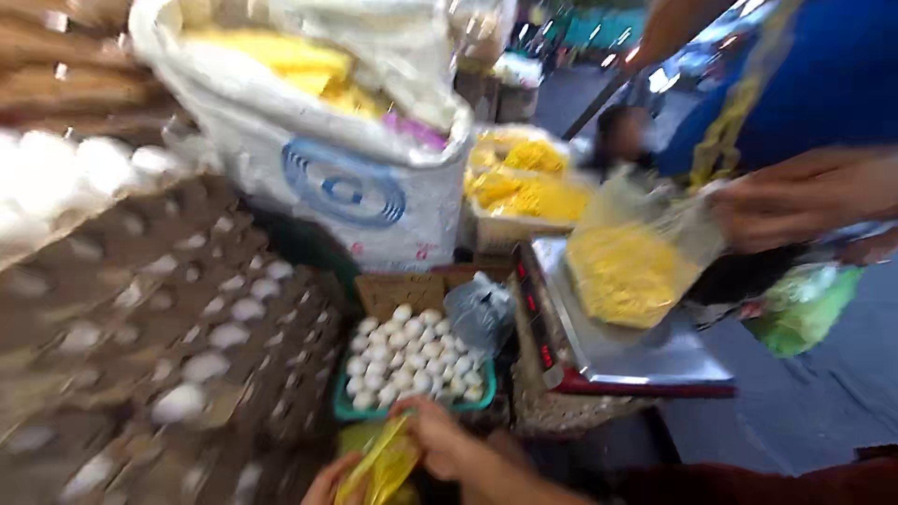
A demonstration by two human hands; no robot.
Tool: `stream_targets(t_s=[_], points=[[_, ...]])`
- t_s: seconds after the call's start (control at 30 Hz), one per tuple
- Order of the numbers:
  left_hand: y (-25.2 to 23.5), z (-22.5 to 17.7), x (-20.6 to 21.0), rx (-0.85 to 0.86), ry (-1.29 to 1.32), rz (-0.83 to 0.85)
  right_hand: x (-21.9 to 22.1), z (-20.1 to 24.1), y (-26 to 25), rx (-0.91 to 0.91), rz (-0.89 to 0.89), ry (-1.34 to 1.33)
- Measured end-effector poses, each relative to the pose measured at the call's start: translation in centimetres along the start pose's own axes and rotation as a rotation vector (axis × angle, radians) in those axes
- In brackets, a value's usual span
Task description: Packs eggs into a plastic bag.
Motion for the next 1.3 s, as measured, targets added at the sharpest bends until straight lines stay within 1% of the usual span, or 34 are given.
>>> stream_targets(t_s=[0.03,0.07,0.1,0.13,0.17,0.23,0.3,0.37,0.43,0.47,0.5,0.53,0.57,0.6,0.63,0.67,0.73,0.8,0.83,0.87,0.9,0.97,1.03,1.1,1.17,1.2,1.23,1.3], points=[[-0.3,1.1,-0.7,0.033,-0.036,-0.1,0.6,-0.5,0.7,0.0,0.068,0.035],[-0.4,2.1,-1.5,0.064,-0.02,-0.194,1.3,-1.2,1.3,-0.022,0.159,0.092],[-0.6,2.8,-2.2,0.071,0.039,-0.258,2.0,-2.0,1.9,-0.048,0.239,0.157],[-0.7,3.3,-2.6,0.048,0.137,-0.279,2.6,-2.9,2.1,-0.074,0.278,0.221],[-0.9,3.5,-2.3,-0.002,0.272,-0.267,2.8,-3.3,2.1,-0.114,0.255,0.293],[-1.1,3.3,-0.9,-0.156,0.553,-0.188,1.9,-2.8,1.2,-0.2,0.114,0.388],[-0.8,2.6,0.1,-0.239,0.71,-0.063,0.3,-1.4,-0.1,-0.229,-0.008,0.396],[-0.3,1.9,1.0,-0.22,0.676,0.126,-0.8,-0.5,-1.4,-0.224,-0.046,0.437],[0.3,2.2,1.5,-0.193,0.514,0.296,-1.4,-0.3,-2.1,-0.193,0.029,0.549],[0.7,3.0,1.3,-0.192,0.376,0.323,-1.6,-0.8,-2.1,-0.156,0.099,0.638],[1.3,4.3,0.6,-0.203,0.211,0.291,-1.7,-1.7,-1.7,-0.094,0.203,0.749],[1.9,5.8,-0.6,-0.213,0.074,0.215,-1.8,-2.7,-1.2,-0.027,0.326,0.868],[2.6,7.2,-2.1,-0.228,0.025,0.122,-1.9,-3.3,-0.8,0.04,0.426,0.953],[3.5,8.6,-3.7,-0.263,0.062,0.022,-2.4,-3.4,-0.6,0.09,0.47,1.015],[4.5,9.7,-5.3,-0.304,0.136,-0.082,-3.3,-3.0,-0.7,0.11,0.449,1.058],[5.5,10.6,-6.6,-0.338,0.196,-0.177,-4.4,-2.0,-1.2,0.101,0.374,1.096],[7.1,11.5,-8.3,-0.386,0.278,-0.296,-6.8,1.3,-2.3,-0.006,0.134,1.201],[7.8,11.4,-8.6,-0.393,0.33,-0.32,-8.5,5.0,-3.4,-0.149,-0.162,1.368],[7.9,11.2,-8.3,-0.392,0.35,-0.314,-9.0,6.6,-4.0,-0.159,-0.295,1.466],[7.8,11.1,-7.8,-0.391,0.384,-0.299,-9.2,7.5,-4.6,-0.142,-0.392,1.552],[7.7,11.1,-7.2,-0.4,0.434,-0.281,-9.4,7.9,-5.1,-0.115,-0.446,1.623],[7.4,11.0,-5.8,-0.437,0.553,-0.267,-10.1,7.2,-6.2,-0.09,-0.473,1.727],[7.3,11.5,-4.5,-0.478,0.689,-0.267,-10.8,6.4,-7.0,-0.139,-0.492,1.791],[7.4,12.2,-3.3,-0.527,0.781,-0.277,-11.4,6.0,-7.4,-0.189,-0.505,1.795],[7.6,12.7,-2.5,-0.555,0.816,-0.263,-12.0,6.1,-7.7,-0.196,-0.509,1.748],[7.7,12.9,-2.1,-0.563,0.811,-0.253,-12.4,6.3,-7.7,-0.197,-0.506,1.677],[7.7,13.0,-1.9,-0.565,0.796,-0.238,-12.8,6.7,-7.4,-0.213,-0.499,1.546],[7.9,13.2,-1.7,-0.554,0.747,-0.185,-13.5,6.9,-6.1,-0.275,-0.435,1.095]])
Point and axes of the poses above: each hand's wrist, its own y-axis away from the middle knuckle, its own x-axis out of the palm, z = x × y, the point moved 8 cm from there along -y, towards the middle knuckle, and after that the axes turned 7 degrees about z, right-handed, at the moved point
